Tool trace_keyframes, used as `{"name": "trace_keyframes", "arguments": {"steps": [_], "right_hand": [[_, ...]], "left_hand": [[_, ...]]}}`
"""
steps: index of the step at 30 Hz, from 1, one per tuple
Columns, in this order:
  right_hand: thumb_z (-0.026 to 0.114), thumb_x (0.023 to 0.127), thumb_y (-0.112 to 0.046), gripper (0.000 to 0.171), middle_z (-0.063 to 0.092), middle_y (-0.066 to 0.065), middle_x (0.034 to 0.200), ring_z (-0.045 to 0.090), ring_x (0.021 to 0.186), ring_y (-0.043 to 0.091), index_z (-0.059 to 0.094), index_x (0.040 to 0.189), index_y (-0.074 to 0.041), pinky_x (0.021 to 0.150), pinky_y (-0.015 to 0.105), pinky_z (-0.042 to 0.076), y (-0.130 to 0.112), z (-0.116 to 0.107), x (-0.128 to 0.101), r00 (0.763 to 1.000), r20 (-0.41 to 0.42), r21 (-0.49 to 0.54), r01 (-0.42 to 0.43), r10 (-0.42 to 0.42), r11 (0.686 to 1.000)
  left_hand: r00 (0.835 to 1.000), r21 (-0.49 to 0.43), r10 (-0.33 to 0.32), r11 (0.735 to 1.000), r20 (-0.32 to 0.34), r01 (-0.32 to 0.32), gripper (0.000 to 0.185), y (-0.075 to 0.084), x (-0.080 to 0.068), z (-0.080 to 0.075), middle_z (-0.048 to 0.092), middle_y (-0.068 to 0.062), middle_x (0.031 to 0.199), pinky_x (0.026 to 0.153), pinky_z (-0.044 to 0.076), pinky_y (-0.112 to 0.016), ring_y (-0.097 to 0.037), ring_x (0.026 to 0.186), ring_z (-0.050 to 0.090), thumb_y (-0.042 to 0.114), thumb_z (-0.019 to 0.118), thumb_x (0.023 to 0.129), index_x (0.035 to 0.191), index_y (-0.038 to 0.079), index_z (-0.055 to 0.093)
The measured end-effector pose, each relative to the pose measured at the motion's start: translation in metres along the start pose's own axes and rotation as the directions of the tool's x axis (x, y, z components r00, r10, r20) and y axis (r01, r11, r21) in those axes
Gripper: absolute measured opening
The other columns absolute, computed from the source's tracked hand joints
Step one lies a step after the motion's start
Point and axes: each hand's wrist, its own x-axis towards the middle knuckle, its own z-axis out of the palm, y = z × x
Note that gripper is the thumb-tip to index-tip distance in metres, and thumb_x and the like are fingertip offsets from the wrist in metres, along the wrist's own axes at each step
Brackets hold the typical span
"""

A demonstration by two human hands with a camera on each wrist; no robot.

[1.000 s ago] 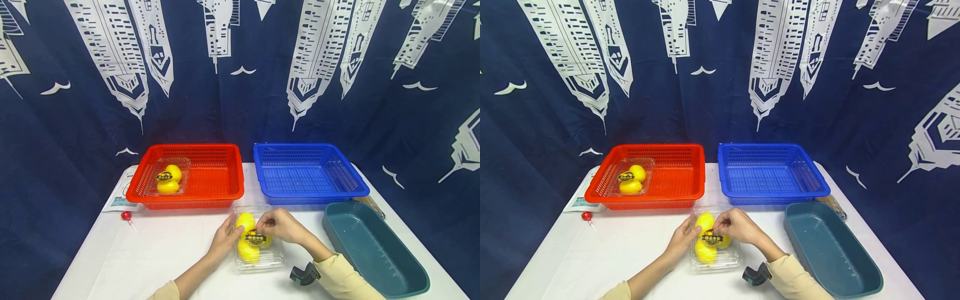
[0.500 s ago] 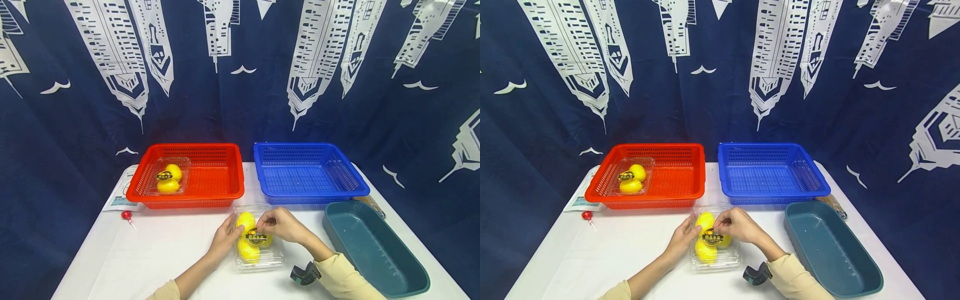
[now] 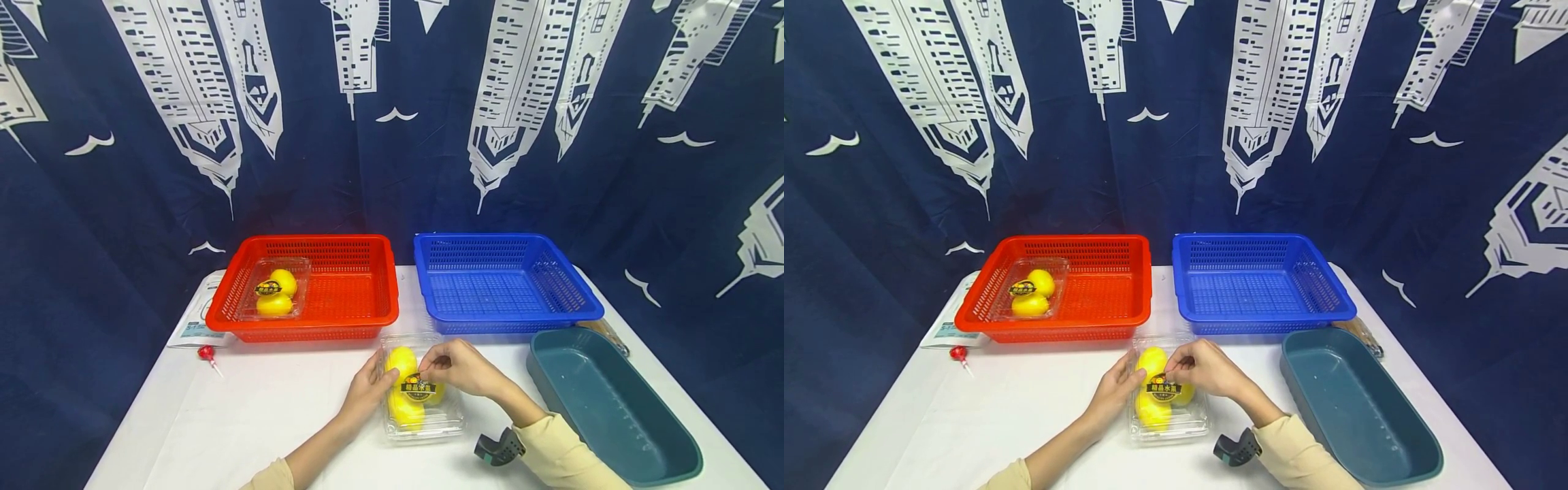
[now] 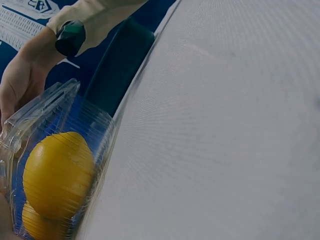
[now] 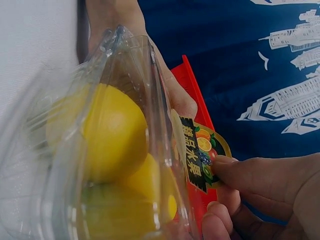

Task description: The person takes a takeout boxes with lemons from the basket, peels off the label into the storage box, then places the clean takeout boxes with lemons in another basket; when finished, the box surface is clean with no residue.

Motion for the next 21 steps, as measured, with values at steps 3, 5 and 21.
{"name": "trace_keyframes", "arguments": {"steps": [3,5,21], "right_hand": [[0.075,0.082,-0.012,0.006,0.068,0.0,0.075,0.05,0.063,0.001,0.072,0.083,-0.006,0.057,0.016,0.045,0.0001,-0.0003,-0.0003,1.0,0.001,0.008,0.0,0.0,1.0],[0.075,0.082,-0.012,0.006,0.069,0.0,0.075,0.05,0.063,0.001,0.072,0.083,-0.006,0.057,0.016,0.045,0.0004,-0.0004,-0.0004,1.0,0.002,0.011,0.002,-0.002,1.0],[0.075,0.082,-0.012,0.007,0.068,0.0,0.075,0.049,0.063,0.001,0.072,0.084,-0.006,0.057,0.015,0.043,-0.0012,-0.0021,-0.0011,1.0,0.005,0.019,0.009,-0.009,1.0]], "left_hand": [[1.0,0.003,0.003,1.0,0.001,-0.003,0.076,0.0,0.0002,0.0001,0.022,-0.023,0.158,0.119,0.023,-0.046,-0.038,0.146,0.024,0.027,0.06,0.095,0.151,-0.007,0.022],[1.0,0.0,0.003,1.0,0.004,-0.003,0.076,-0.0001,0.0003,0.0002,0.021,-0.023,0.158,0.119,0.022,-0.046,-0.038,0.146,0.023,0.027,0.06,0.095,0.151,-0.008,0.021],[1.0,0.004,-0.002,1.0,0.007,0.002,0.076,0.0013,0.0001,-0.0001,0.021,-0.022,0.159,0.119,0.022,-0.046,-0.038,0.147,0.023,0.026,0.06,0.095,0.151,-0.007,0.021]]}}
